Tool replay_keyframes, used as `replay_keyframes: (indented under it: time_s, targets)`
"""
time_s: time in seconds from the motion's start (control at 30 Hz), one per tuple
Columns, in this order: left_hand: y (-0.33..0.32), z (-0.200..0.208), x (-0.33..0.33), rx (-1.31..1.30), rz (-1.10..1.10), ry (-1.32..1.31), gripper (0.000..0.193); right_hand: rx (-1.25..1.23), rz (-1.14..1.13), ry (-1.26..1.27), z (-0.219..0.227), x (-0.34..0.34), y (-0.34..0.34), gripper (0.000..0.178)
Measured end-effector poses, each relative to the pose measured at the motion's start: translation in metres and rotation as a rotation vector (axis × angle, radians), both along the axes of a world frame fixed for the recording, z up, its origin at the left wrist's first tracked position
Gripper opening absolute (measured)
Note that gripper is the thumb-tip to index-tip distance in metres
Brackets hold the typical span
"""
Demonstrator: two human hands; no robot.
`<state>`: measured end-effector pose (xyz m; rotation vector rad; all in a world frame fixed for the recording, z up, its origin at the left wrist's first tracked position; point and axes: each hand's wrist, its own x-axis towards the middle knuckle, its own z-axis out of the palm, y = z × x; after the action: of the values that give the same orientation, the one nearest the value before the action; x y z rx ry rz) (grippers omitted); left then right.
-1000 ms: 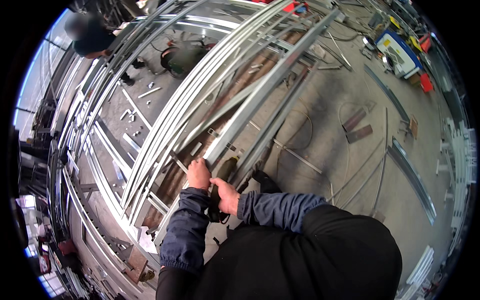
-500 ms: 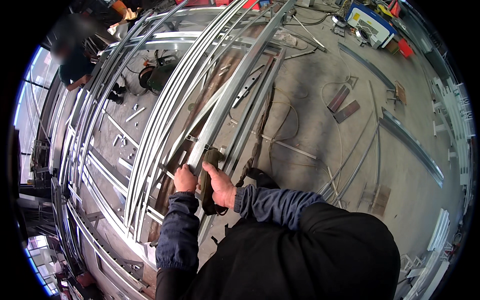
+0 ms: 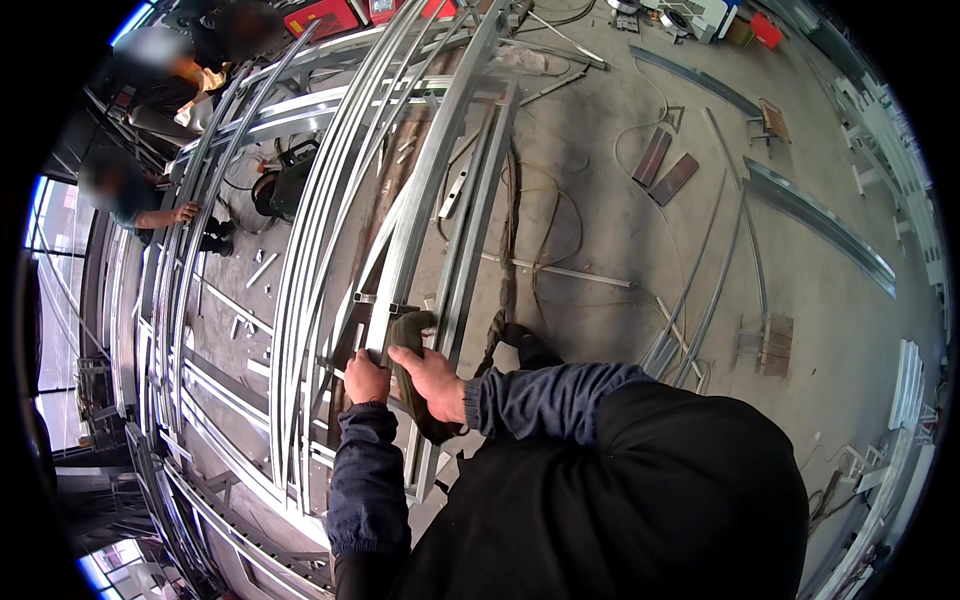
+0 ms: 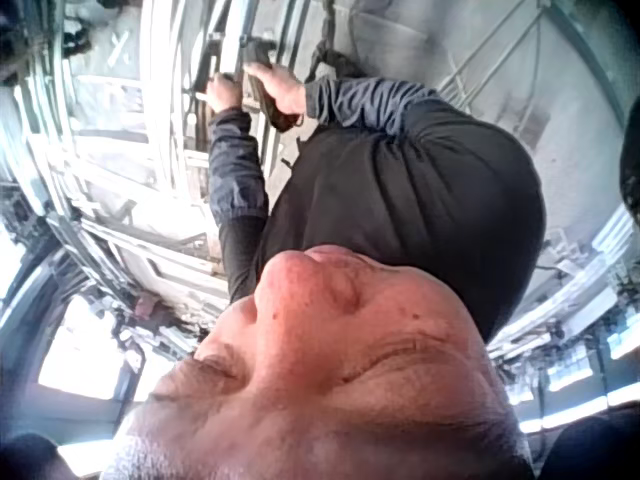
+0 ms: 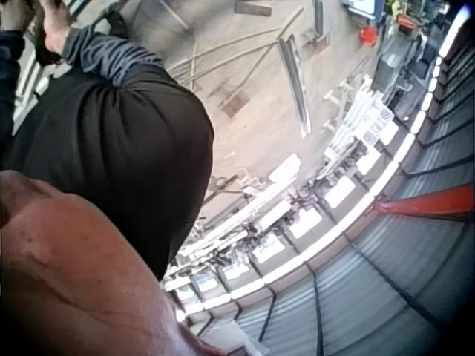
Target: The person welds metal bars onto a curved metal frame using a handheld welding tool. They repeatedly pick up metal bars, position them on the frame, and weld them in place. The person also adjusts the bars and the welding tool during the process.
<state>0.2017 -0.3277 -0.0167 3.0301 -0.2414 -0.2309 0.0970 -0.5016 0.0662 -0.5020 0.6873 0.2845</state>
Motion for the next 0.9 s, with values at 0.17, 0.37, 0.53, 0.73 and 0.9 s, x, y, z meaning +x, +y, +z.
replay_keyframes:
  time_s: [0.17,0.37,0.53,0.73,0.9]
  targets:
    - [-0.003,0.004,-0.003,0.038,-0.024,-0.037,0.033,-0.062,0.117,-0.121,-0.022,-0.026,-0.015,0.034]
    - [-0.012,0.013,-0.005,0.062,0.035,0.007,0.033,-0.076,0.002,-0.044,-0.041,0.01,-0.015,0.03]
    - [-0.011,0.011,-0.004,0.095,0.049,0.022,0.031,-0.013,-0.092,-0.081,-0.033,0.048,-0.028,0.033]
    - [-0.012,0.013,-0.004,0.101,0.057,0.034,0.03,-0.071,-0.094,-0.229,-0.003,0.048,-0.046,0.03]
    - [-0.014,0.015,-0.003,0.083,0.064,0.07,0.028,-0.041,0.11,-0.334,0.038,-0.012,-0.046,0.039]
